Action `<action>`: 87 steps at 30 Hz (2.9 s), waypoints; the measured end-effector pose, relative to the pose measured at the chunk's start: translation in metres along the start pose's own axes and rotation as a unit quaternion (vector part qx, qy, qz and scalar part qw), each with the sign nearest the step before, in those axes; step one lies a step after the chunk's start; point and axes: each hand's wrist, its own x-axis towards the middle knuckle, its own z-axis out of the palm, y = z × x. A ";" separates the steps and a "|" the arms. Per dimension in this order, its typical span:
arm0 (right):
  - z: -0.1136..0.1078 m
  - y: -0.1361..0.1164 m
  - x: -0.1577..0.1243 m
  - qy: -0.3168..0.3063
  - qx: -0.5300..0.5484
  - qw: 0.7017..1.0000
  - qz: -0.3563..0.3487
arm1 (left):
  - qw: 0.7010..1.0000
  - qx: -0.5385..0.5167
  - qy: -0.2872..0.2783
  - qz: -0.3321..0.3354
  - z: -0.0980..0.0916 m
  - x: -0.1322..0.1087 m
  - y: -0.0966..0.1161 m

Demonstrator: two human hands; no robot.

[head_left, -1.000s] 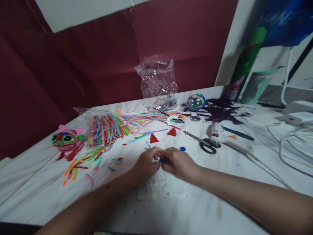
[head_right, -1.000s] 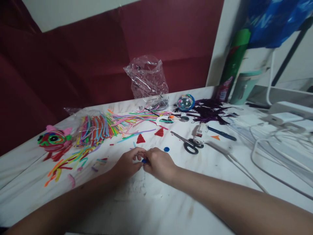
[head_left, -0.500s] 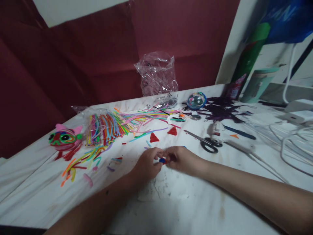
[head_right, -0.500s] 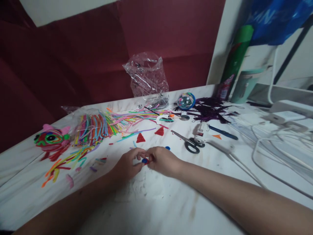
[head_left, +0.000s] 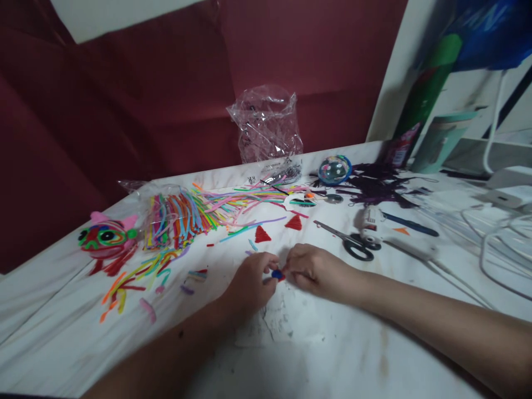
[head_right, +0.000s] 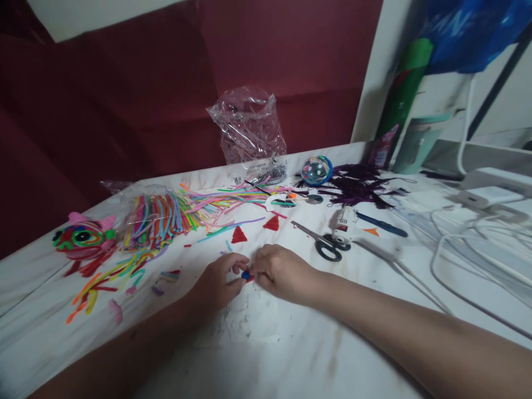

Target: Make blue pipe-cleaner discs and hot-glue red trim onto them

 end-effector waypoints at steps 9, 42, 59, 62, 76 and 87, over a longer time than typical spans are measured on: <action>0.012 -0.001 -0.003 -0.034 -0.107 0.993 -0.028 | 1.000 0.010 0.000 0.011 0.000 0.001 -0.001; 0.016 0.007 -0.002 0.139 0.001 0.984 0.113 | 1.000 0.022 -0.005 0.018 0.000 -0.001 0.000; 0.017 0.006 -0.003 0.161 0.013 0.978 0.131 | 0.998 -0.007 0.069 -0.002 -0.015 -0.001 0.002; 0.016 0.007 -0.003 0.162 0.007 0.975 0.151 | 0.996 0.034 0.082 0.012 -0.023 0.001 -0.001; 0.014 0.016 -0.001 0.104 -0.058 0.988 0.098 | 0.986 0.162 0.025 0.007 -0.023 0.000 -0.013; 0.010 0.009 0.000 0.098 -0.022 0.991 0.085 | 0.992 0.014 -0.037 0.121 -0.014 -0.004 -0.006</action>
